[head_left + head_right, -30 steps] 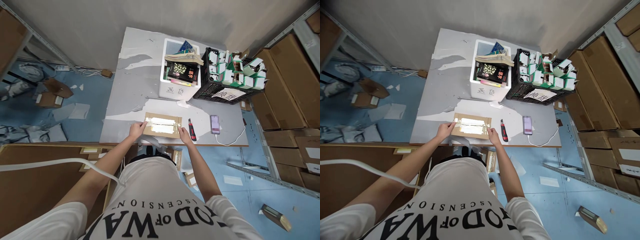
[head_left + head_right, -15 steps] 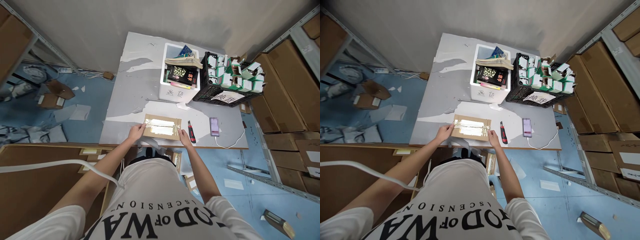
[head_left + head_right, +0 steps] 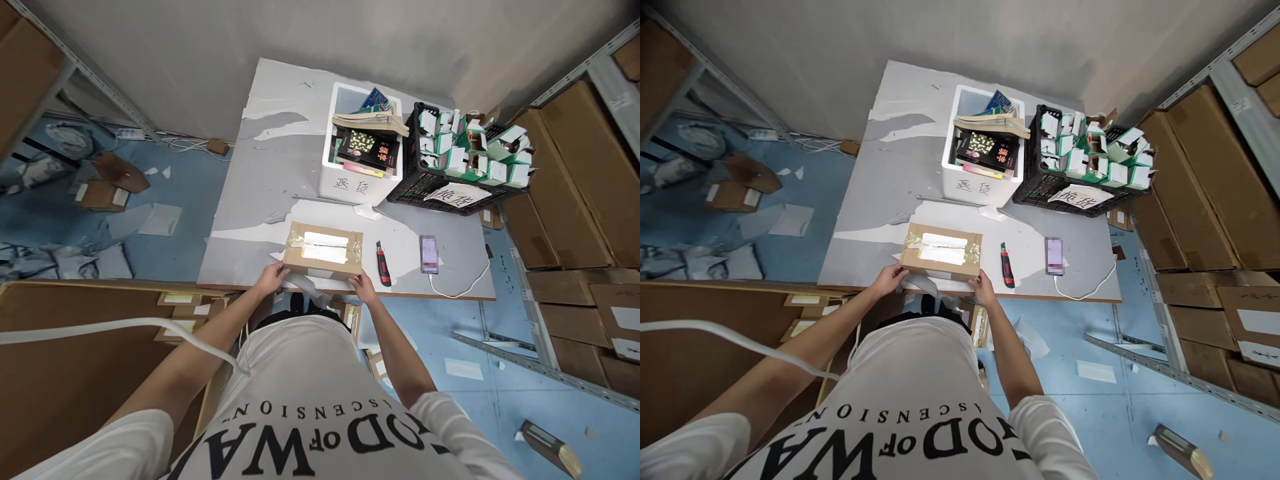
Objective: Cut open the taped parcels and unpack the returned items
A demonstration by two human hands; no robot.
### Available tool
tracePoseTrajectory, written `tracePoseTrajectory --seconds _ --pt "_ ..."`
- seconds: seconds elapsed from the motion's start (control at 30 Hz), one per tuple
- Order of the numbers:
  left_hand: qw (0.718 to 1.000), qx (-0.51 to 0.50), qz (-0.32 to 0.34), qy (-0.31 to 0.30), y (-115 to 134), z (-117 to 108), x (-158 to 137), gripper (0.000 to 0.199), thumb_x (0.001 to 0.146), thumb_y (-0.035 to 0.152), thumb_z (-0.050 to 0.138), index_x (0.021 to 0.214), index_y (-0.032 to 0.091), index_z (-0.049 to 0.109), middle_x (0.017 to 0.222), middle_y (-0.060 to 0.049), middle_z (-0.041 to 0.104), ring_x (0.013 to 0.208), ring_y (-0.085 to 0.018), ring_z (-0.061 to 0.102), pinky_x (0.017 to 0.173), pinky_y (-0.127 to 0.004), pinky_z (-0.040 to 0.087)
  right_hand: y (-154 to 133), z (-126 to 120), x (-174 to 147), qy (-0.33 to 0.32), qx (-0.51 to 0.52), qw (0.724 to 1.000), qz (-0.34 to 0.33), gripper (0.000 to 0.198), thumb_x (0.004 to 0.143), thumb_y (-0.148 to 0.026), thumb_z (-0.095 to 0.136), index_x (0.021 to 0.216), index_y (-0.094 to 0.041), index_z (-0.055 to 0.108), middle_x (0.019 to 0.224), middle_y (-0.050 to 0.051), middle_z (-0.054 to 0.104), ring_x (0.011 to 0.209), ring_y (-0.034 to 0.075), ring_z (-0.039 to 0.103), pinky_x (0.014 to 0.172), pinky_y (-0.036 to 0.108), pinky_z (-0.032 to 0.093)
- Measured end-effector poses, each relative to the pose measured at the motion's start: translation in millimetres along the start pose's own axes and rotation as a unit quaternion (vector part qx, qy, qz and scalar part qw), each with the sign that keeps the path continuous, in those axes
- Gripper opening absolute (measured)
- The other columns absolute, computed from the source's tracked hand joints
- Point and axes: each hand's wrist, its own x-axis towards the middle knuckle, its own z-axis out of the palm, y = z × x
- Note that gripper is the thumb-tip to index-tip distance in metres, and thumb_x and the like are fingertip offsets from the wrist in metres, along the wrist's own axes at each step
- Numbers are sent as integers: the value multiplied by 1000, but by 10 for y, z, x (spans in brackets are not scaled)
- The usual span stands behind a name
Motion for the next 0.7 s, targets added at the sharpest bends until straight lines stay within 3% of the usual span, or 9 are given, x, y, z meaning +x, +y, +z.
tracePoseTrajectory --seconds 0.17,0.33,0.53,0.7 --pt "997 40 19 66 307 -132 77 49 85 51 42 99 15 71 94 -6 73 86 -23 63 75 -29 46 -316 -105 91 16 -56 998 -6 36 83 -54 45 97 -21 50 104 8 63 94 20 61 85 34 47" --pt "985 114 -52 116 524 -192 257 53 85 54 42 80 13 75 70 -5 70 71 -19 60 62 -25 37 -480 -138 230 43 -196 979 34 45 86 -62 31 81 -22 48 84 6 63 81 21 57 77 33 44" --pt "982 130 -84 103 586 -229 471 54 83 56 44 64 14 72 55 -5 62 60 -16 53 55 -26 29 -536 -134 457 35 -208 974 81 50 86 -65 29 83 -21 53 92 9 66 88 21 60 79 32 44" --pt "983 106 -98 112 519 -238 574 51 80 57 47 58 17 69 55 -7 64 65 -20 59 56 -27 34 -512 -134 550 42 -184 979 80 54 85 -67 30 84 -20 56 91 9 67 88 21 61 79 32 46"
